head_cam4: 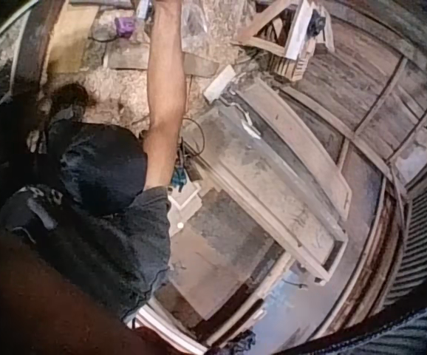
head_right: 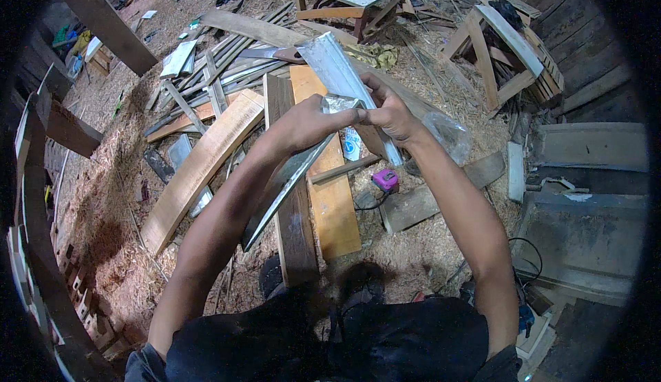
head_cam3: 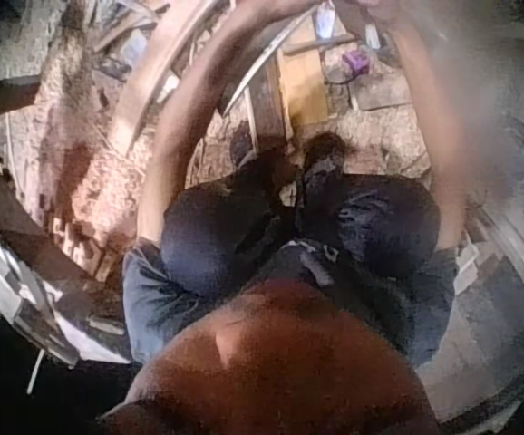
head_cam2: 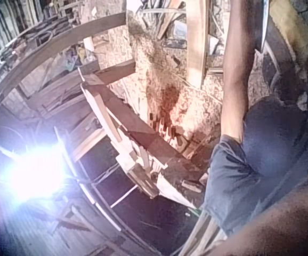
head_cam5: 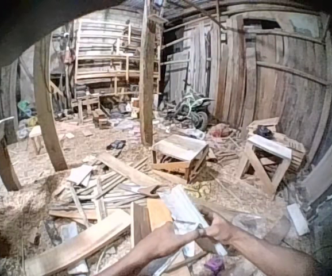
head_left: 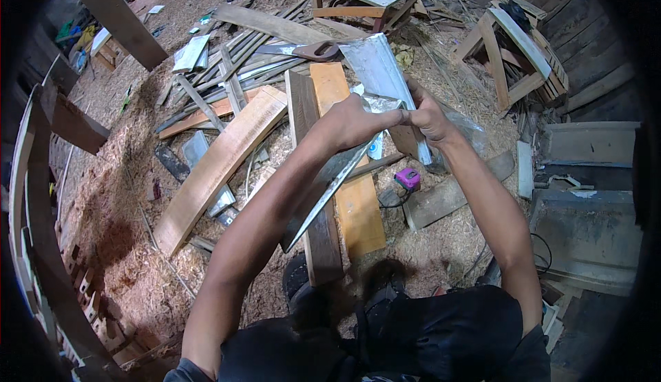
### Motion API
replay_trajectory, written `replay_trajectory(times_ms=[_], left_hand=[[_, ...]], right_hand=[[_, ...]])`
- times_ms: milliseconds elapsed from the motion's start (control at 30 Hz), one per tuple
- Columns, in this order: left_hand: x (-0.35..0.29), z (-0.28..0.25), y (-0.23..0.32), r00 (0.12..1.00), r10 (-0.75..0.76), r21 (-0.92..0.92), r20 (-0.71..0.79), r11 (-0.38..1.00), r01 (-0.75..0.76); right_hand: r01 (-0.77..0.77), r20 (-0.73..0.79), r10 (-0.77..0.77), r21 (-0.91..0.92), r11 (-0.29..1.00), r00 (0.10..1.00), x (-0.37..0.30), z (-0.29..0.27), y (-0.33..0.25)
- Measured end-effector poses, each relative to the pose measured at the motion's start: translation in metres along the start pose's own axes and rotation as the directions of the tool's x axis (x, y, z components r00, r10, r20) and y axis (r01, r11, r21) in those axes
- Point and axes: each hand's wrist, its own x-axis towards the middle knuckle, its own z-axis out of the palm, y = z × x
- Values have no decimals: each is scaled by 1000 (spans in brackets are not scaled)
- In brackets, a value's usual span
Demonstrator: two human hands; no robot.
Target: Measure and mark wooden pieces using a measuring tape and a pencil in a workshop environment.
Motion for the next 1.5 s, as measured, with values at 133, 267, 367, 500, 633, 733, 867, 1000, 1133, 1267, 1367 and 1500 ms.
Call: replay_trajectory(times_ms=[133,267,367,500,633,733,867,1000,1133,1267,1367,1500], left_hand=[[2,-2,-2,1000,28,-11,11,1000,-28],[3,0,0,999,54,11,4,998,-54],[-3,-2,7,998,57,-7,10,998,-57],[-1,-3,5,998,60,12,16,998,-60],[2,-1,-1,998,56,2,2,998,-56],[5,-1,-6,999,35,23,-17,999,-35],[-1,-1,1,1000,3,-3,16,1000,-3],[-2,0,1,1000,-16,-11,12,1000,16],[1,-1,-1,1000,12,-15,27,1000,-12],[-4,-4,9,999,-7,15,33,1000,6],[-9,-7,14,1000,-10,2,26,1000,10],[-7,-5,11,999,14,-29,30,999,-13]], right_hand=[[-14,32,13,15,1000,999,0,2,-2],[-2,30,3,-3,1000,1000,0,2,-4],[4,59,-4,-6,1000,998,1,-1,-2],[10,65,-10,-9,1000,998,2,0,-3],[-6,28,6,-18,1000,1000,0,3,-3],[-17,23,16,7,1000,1000,-1,3,-4],[-8,10,8,2,1000,1000,-2,0,-2],[3,41,-3,14,1000,999,1,-2,1],[2,60,-3,20,1000,998,2,-4,2],[12,39,-12,9,1000,999,0,-1,1],[-6,54,4,38,999,999,0,4,-4],[4,47,-5,29,1000,999,1,6,-4]])
